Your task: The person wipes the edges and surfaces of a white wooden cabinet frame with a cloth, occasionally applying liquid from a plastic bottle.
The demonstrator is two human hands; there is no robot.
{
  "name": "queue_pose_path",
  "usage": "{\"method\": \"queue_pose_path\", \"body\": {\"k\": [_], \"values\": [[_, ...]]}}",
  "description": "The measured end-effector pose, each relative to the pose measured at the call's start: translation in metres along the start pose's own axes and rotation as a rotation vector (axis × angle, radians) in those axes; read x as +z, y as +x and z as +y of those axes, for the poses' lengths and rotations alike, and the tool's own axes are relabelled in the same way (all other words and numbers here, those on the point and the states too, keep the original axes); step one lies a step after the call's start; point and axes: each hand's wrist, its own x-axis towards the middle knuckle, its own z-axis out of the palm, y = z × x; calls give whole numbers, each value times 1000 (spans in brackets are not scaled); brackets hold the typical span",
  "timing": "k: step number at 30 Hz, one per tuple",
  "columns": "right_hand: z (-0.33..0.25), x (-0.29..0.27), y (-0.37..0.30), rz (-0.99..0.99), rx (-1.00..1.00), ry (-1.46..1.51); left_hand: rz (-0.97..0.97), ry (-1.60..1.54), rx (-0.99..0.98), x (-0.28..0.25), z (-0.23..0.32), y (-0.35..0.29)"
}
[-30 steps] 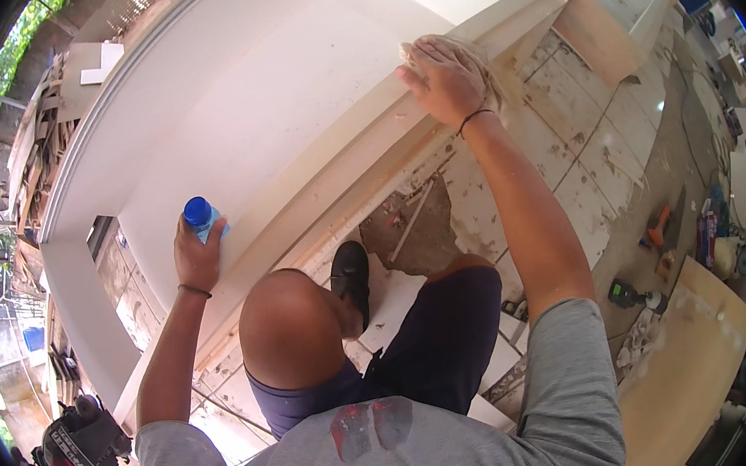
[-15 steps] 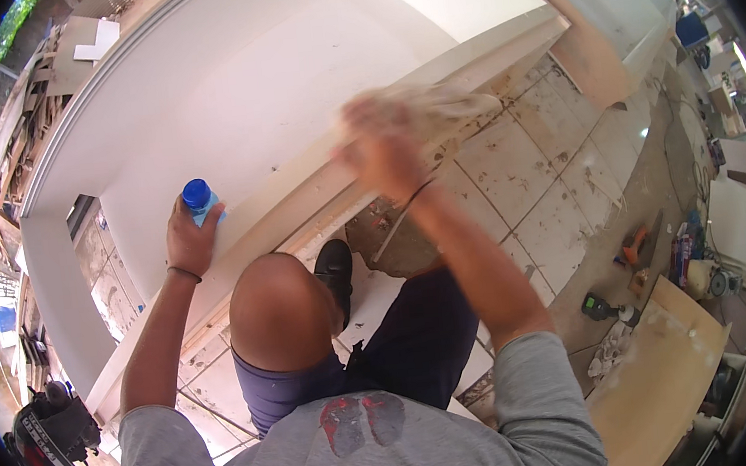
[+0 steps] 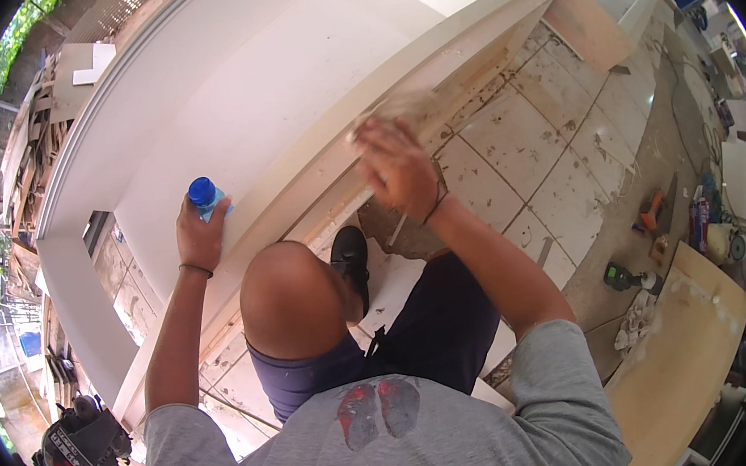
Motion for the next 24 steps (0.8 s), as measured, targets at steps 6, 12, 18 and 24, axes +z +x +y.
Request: {"method": "queue_pose_path", "body": {"k": [6,12,18,24], "values": [[65,-22,8,-68,191,-66,24,-39,37,6,3,4],[-59,6,-6,-162,3,108,11,41,-16,2,1,2],[24,-12,7,-73,195,20,12,35,3,10,-1,4],[-54,30,6,-165,80,65,18,138,-40,7,4,3]]}}
